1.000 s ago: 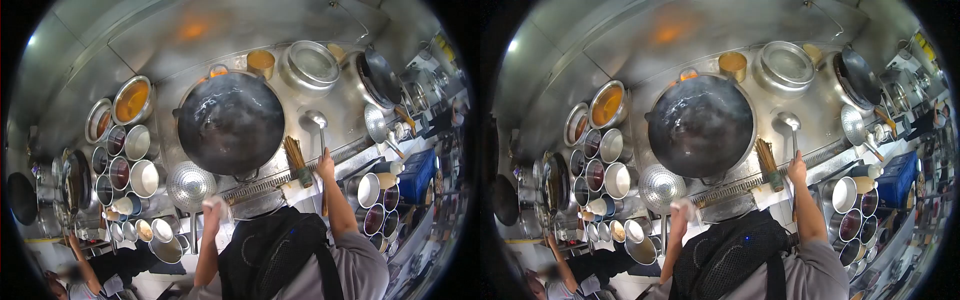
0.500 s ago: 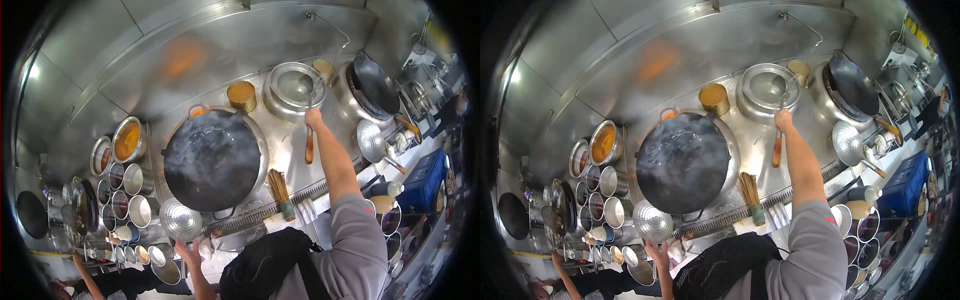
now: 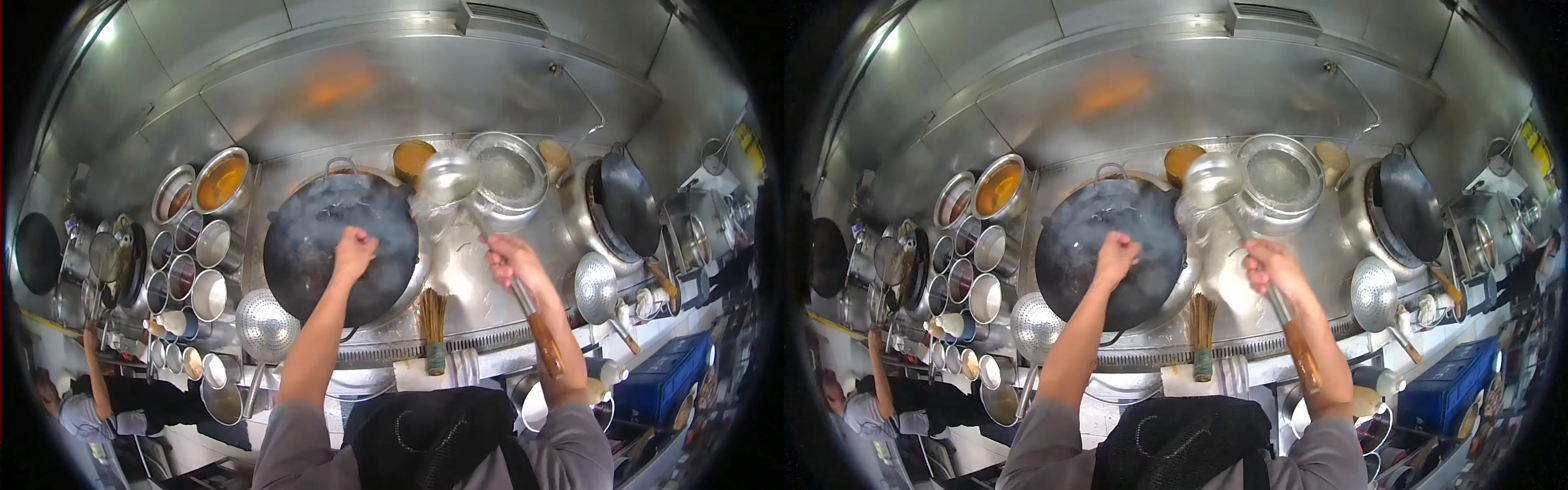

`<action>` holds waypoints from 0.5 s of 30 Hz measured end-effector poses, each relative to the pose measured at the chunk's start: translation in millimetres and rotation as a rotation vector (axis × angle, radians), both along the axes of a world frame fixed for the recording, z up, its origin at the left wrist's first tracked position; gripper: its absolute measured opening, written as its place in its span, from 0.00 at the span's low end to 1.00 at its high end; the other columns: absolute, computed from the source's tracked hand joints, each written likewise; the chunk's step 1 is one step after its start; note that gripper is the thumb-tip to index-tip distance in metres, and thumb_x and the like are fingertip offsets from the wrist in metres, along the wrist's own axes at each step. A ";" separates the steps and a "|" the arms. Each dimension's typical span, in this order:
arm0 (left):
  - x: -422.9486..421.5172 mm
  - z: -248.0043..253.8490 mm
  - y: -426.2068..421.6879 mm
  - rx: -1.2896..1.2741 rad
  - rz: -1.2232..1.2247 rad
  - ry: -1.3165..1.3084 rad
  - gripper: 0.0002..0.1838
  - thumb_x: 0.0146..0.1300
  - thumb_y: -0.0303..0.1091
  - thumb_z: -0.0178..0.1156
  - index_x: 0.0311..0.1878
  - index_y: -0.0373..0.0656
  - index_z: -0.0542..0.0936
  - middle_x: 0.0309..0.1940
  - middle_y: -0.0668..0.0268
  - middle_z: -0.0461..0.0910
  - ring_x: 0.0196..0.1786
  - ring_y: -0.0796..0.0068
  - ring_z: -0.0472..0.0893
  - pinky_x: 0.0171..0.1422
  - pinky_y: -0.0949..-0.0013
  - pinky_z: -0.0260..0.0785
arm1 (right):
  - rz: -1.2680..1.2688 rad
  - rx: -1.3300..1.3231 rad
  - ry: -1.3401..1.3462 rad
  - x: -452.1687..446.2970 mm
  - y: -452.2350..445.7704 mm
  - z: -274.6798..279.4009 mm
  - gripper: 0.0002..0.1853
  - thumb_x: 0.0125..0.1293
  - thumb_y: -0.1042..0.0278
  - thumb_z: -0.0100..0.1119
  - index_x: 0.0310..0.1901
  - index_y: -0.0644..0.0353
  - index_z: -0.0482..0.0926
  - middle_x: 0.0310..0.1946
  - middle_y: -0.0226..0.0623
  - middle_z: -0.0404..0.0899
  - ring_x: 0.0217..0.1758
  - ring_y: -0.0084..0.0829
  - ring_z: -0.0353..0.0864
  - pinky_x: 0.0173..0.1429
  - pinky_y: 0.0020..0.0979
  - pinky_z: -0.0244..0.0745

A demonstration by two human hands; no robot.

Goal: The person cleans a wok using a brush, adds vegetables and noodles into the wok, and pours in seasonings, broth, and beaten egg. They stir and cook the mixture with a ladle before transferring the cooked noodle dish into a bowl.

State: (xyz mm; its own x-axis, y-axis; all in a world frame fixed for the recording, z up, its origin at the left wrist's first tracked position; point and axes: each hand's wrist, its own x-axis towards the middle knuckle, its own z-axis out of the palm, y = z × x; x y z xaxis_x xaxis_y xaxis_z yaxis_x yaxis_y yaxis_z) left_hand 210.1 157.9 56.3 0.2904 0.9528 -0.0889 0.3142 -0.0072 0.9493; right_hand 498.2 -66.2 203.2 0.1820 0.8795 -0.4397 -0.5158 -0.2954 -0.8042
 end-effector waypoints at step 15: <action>14.9 -1.7 43.2 0.121 -0.142 0.555 0.26 0.64 0.38 0.69 0.63 0.38 0.78 0.59 0.49 0.85 0.62 0.48 0.84 0.69 0.55 0.74 | -0.323 -0.308 -1.421 127.8 52.3 -181.4 0.19 0.76 0.61 0.56 0.58 0.69 0.77 0.38 0.70 0.84 0.43 0.71 0.85 0.48 0.61 0.81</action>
State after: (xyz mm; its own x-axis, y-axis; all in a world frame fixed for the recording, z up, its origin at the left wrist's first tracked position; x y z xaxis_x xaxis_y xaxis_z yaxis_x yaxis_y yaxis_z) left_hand 225.0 201.1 54.6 0.3571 0.9208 -0.1569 0.7524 -0.1840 0.6325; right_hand 626.0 -13.9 21.8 0.7713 0.6267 0.1116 0.5521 -0.5713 -0.6073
